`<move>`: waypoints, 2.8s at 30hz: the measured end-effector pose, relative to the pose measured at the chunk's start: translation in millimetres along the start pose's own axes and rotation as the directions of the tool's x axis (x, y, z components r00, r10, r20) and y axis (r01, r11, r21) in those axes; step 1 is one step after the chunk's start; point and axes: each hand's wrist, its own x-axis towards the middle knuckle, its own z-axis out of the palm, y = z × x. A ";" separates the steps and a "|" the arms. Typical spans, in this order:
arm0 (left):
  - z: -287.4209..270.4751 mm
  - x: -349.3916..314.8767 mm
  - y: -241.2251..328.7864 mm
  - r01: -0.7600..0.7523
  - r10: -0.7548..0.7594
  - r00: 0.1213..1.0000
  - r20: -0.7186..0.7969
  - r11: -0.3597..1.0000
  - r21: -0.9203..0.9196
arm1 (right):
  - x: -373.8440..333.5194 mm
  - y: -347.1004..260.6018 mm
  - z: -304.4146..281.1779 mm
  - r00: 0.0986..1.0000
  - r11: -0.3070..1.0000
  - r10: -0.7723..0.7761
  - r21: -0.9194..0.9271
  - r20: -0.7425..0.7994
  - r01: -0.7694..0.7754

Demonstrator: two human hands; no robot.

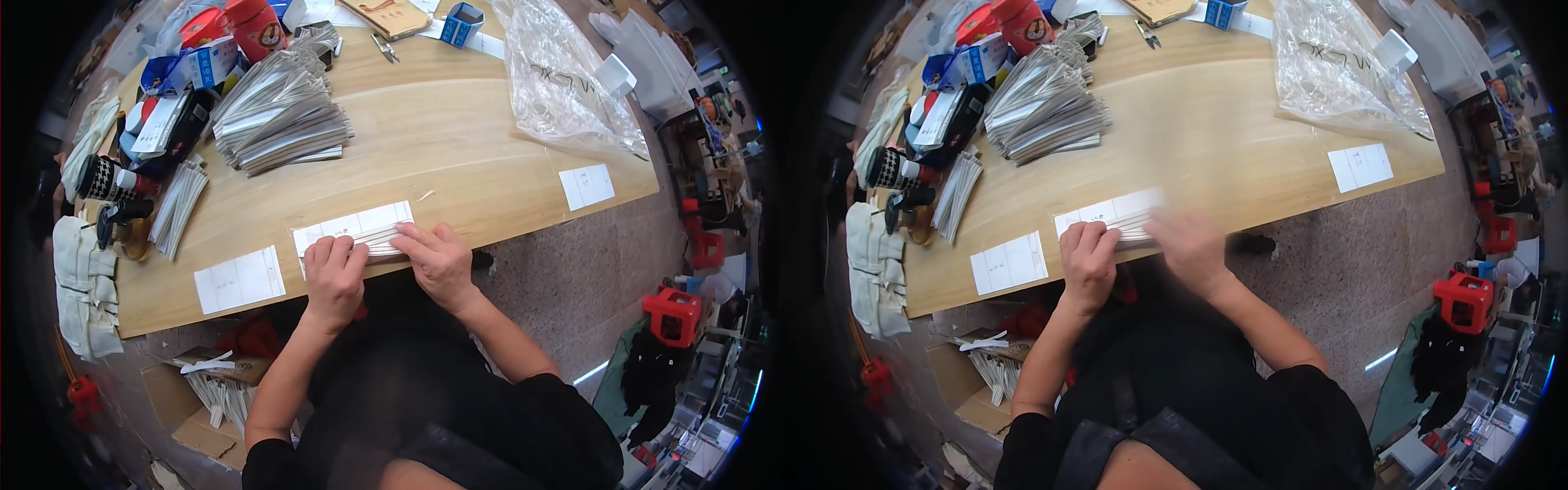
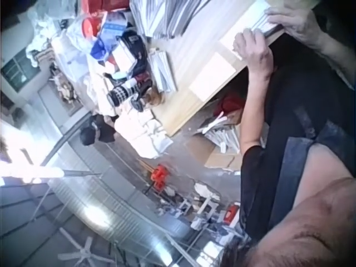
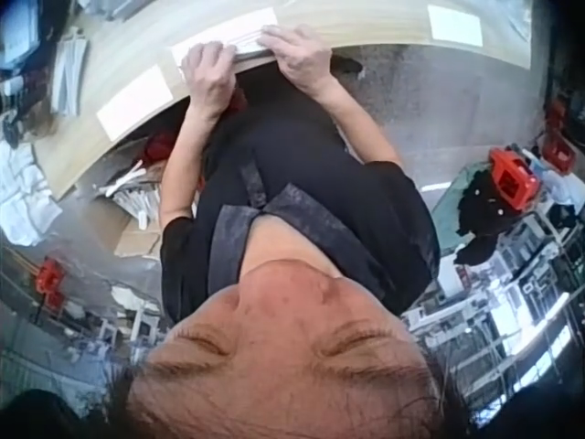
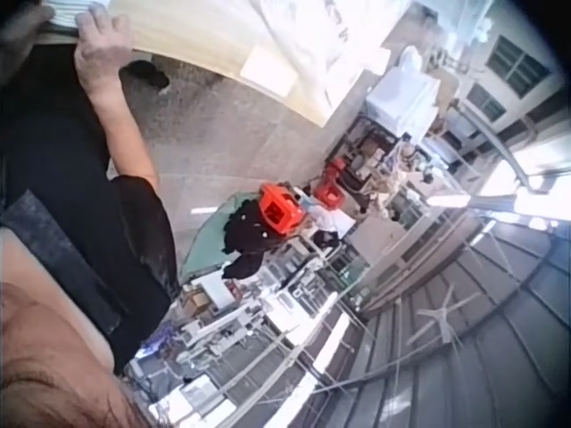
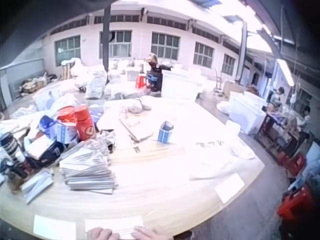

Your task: Marking lines on folded textile pieces using a template and a pen.

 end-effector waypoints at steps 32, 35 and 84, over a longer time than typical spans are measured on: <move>6.2 -8.2 32.4 0.065 -0.057 0.989 0.138 0.996 -0.059 | 5.2 -3.8 -2.0 0.996 1.000 0.016 0.023 0.084 -0.018; 6.8 -11.1 31.5 0.052 -0.049 0.985 0.166 0.999 -0.015 | 2.9 -2.7 -2.6 0.995 0.999 0.005 0.040 0.102 -0.009; 10.7 -10.4 38.2 0.055 -0.075 0.978 0.196 0.993 0.105 | 21.1 8.3 1.0 0.956 0.969 0.191 0.113 0.223 -0.219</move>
